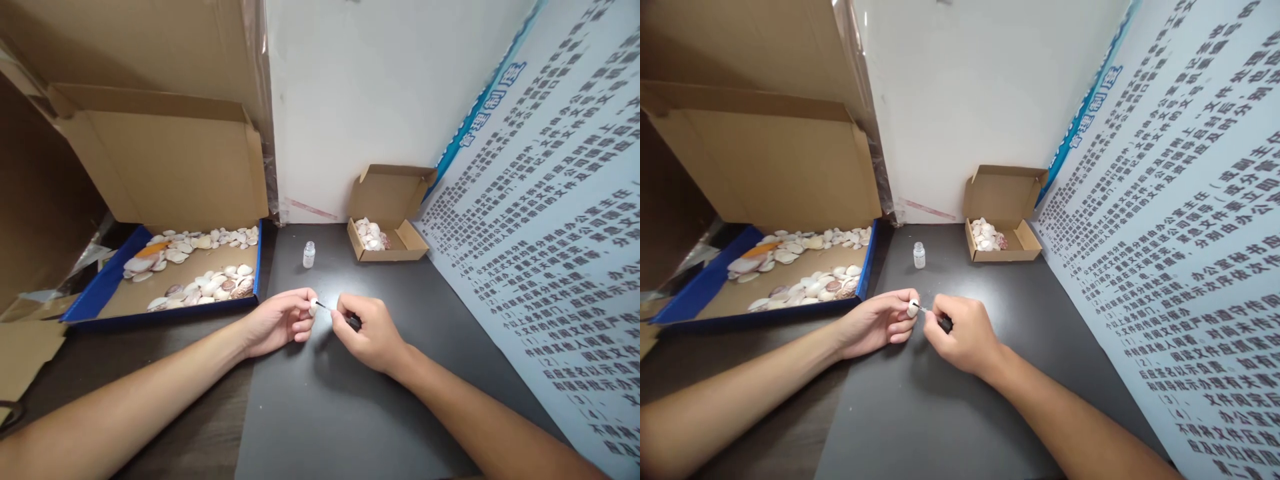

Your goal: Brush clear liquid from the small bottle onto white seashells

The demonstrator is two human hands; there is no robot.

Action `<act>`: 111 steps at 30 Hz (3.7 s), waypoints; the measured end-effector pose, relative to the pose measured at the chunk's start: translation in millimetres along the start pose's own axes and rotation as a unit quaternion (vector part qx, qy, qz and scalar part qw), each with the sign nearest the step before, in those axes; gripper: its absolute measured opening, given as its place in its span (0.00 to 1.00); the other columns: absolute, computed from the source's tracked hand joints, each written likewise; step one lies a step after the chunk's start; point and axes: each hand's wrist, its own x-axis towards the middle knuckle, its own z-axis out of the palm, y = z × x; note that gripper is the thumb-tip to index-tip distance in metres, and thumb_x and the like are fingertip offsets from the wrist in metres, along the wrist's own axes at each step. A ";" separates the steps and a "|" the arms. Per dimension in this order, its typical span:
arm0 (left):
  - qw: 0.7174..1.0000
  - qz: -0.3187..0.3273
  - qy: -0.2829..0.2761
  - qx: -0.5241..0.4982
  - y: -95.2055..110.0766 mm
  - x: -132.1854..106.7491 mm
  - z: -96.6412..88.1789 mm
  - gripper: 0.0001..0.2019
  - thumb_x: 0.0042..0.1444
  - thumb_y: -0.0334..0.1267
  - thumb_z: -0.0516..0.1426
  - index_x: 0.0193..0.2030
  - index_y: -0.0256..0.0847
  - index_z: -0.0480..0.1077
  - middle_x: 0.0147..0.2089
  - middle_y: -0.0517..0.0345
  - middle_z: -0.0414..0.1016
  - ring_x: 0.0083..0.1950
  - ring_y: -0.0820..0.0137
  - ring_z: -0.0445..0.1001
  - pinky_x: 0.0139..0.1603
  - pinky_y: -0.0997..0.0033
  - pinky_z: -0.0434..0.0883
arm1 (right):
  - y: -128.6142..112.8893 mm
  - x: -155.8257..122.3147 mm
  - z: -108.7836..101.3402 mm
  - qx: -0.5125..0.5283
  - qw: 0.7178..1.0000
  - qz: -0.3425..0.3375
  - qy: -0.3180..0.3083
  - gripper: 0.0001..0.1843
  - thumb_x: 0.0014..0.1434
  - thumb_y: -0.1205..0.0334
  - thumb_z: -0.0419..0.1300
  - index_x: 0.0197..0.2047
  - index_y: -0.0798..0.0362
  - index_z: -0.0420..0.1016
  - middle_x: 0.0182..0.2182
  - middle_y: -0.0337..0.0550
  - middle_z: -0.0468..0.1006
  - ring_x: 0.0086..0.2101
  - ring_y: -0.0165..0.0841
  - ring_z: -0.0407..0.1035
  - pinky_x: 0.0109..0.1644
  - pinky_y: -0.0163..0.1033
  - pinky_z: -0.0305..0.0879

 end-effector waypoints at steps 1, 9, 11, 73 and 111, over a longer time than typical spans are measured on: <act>1.000 0.002 0.001 0.001 -0.1 -0.1 0.1 0.04 0.57 0.27 0.52 0.32 0.36 0.66 0.24 0.63 0.57 0.22 0.79 0.54 0.23 0.78 0.58 | 0.5 0.2 0.2 -0.010 1.000 0.013 0.002 0.14 0.55 0.62 0.54 0.22 0.53 0.55 0.17 0.33 0.58 0.21 0.25 0.51 0.27 0.33 0.46; 1.000 0.003 -0.001 0.002 -0.4 0.1 0.9 0.03 0.57 0.28 0.53 0.32 0.36 0.66 0.24 0.64 0.56 0.22 0.78 0.54 0.23 0.78 0.58 | 3.1 1.1 2.3 0.005 1.000 0.014 -0.017 0.14 0.56 0.62 0.54 0.22 0.53 0.57 0.17 0.33 0.59 0.21 0.25 0.51 0.27 0.33 0.47; 1.000 0.004 0.000 0.005 -0.3 0.0 1.0 0.03 0.57 0.28 0.54 0.32 0.36 0.66 0.23 0.64 0.56 0.22 0.78 0.54 0.23 0.78 0.58 | 3.1 0.8 2.2 0.006 1.000 0.021 -0.022 0.14 0.56 0.63 0.54 0.21 0.53 0.56 0.17 0.33 0.58 0.20 0.26 0.51 0.27 0.33 0.47; 0.999 0.009 0.015 0.044 -1.7 -0.8 5.9 0.04 0.58 0.31 0.54 0.31 0.38 0.64 0.22 0.66 0.54 0.22 0.78 0.54 0.24 0.78 0.62 | 0.0 0.6 -1.8 0.010 0.996 -0.007 -0.093 0.14 0.56 0.66 0.54 0.21 0.53 0.56 0.19 0.33 0.60 0.22 0.26 0.53 0.28 0.33 0.47; 0.999 0.015 0.016 0.050 -1.4 0.2 7.3 0.05 0.59 0.28 0.52 0.32 0.37 0.64 0.24 0.65 0.55 0.21 0.79 0.54 0.23 0.79 0.64 | -2.7 -2.3 -2.0 -0.006 0.998 -0.030 -0.059 0.16 0.59 0.64 0.51 0.22 0.53 0.51 0.18 0.33 0.56 0.21 0.26 0.50 0.28 0.34 0.44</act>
